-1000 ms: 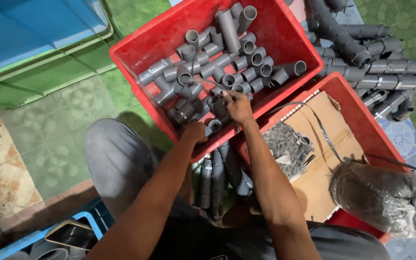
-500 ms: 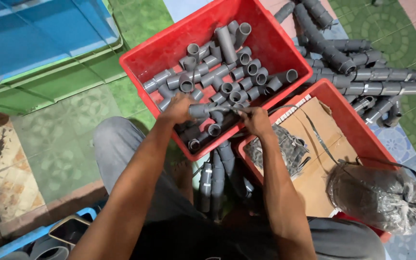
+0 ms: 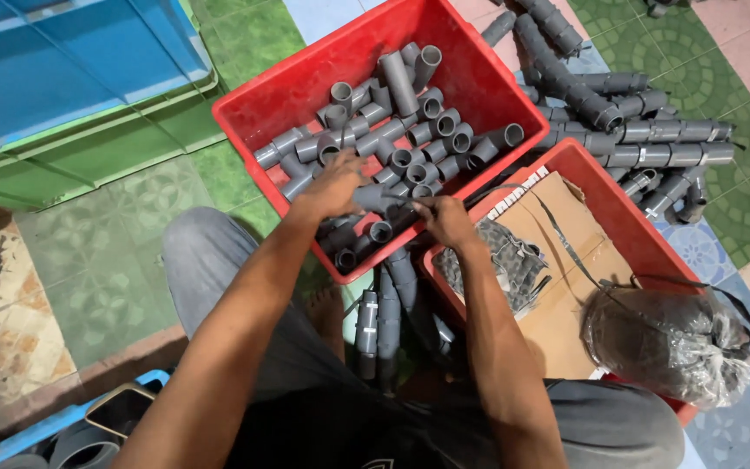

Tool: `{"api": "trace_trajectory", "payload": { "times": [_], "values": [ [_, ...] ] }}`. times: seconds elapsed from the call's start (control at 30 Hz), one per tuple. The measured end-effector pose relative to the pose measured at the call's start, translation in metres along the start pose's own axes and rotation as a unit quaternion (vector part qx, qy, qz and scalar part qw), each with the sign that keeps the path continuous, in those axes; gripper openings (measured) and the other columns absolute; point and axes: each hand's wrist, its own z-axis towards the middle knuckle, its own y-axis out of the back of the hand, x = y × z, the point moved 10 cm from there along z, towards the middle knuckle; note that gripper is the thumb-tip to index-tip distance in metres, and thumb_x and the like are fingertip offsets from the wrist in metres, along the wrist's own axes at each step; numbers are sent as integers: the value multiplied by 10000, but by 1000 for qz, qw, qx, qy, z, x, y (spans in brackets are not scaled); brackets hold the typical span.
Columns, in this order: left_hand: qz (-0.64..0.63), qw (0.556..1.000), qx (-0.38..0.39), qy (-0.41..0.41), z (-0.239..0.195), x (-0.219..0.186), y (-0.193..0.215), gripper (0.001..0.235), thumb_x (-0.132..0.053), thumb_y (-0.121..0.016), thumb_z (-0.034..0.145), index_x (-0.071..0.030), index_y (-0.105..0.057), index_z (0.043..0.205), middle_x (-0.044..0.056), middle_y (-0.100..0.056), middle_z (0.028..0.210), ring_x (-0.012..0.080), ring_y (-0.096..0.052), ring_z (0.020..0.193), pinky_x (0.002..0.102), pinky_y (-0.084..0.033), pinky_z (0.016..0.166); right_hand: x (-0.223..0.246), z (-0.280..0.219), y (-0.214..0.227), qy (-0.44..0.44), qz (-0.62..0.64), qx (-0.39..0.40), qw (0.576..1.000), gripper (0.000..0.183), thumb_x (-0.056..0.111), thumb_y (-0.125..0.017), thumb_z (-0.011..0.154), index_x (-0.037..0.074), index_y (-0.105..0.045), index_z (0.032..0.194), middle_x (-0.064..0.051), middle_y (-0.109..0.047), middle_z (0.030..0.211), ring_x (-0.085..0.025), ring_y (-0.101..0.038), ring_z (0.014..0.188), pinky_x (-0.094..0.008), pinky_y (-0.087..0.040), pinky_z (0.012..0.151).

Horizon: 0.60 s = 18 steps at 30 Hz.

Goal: Assembling PVC pipe fittings by hand, picking connectors from a bin and joining them to a larger pipe structure.

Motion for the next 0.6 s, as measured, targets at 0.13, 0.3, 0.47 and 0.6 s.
{"api": "trace_trajectory", "payload": {
  "times": [0.13,0.3,0.47,0.6],
  "values": [
    [65,995,-14,-69,12,-45,15,685,-540,-856,602,-228,-713,1194,95,-486,1464,424,-261,1434,567,-227,1165,40,-17,-8,-47,79,103,990,542,477,-515,999,32,-624,1288,-285,-625,1253,-481,-527,1241,-584,-389,1094],
    [-57,995,10,-76,-2,-83,72,848,-408,-901,634,-43,-580,1329,220,-573,1324,468,-518,1244,586,-440,1028,19,-10,4,-78,137,5,987,521,541,-734,873,43,-612,777,-140,-570,697,-276,-594,763,-417,-455,772],
    [-105,992,62,14,7,-39,35,270,-403,-780,813,-140,-747,863,56,-739,812,350,-711,877,495,-548,792,9,-22,19,-96,166,-27,981,513,550,-716,899,87,-580,725,-86,-519,640,-205,-545,703,-339,-432,718],
    [-217,973,82,8,-8,-49,53,147,-363,-680,918,-262,-786,904,-20,-761,763,209,-743,768,375,-567,781,18,-49,35,-172,231,9,958,404,564,-711,876,161,-723,895,-89,-665,698,-198,-683,691,-326,-534,676]
  ]
}}
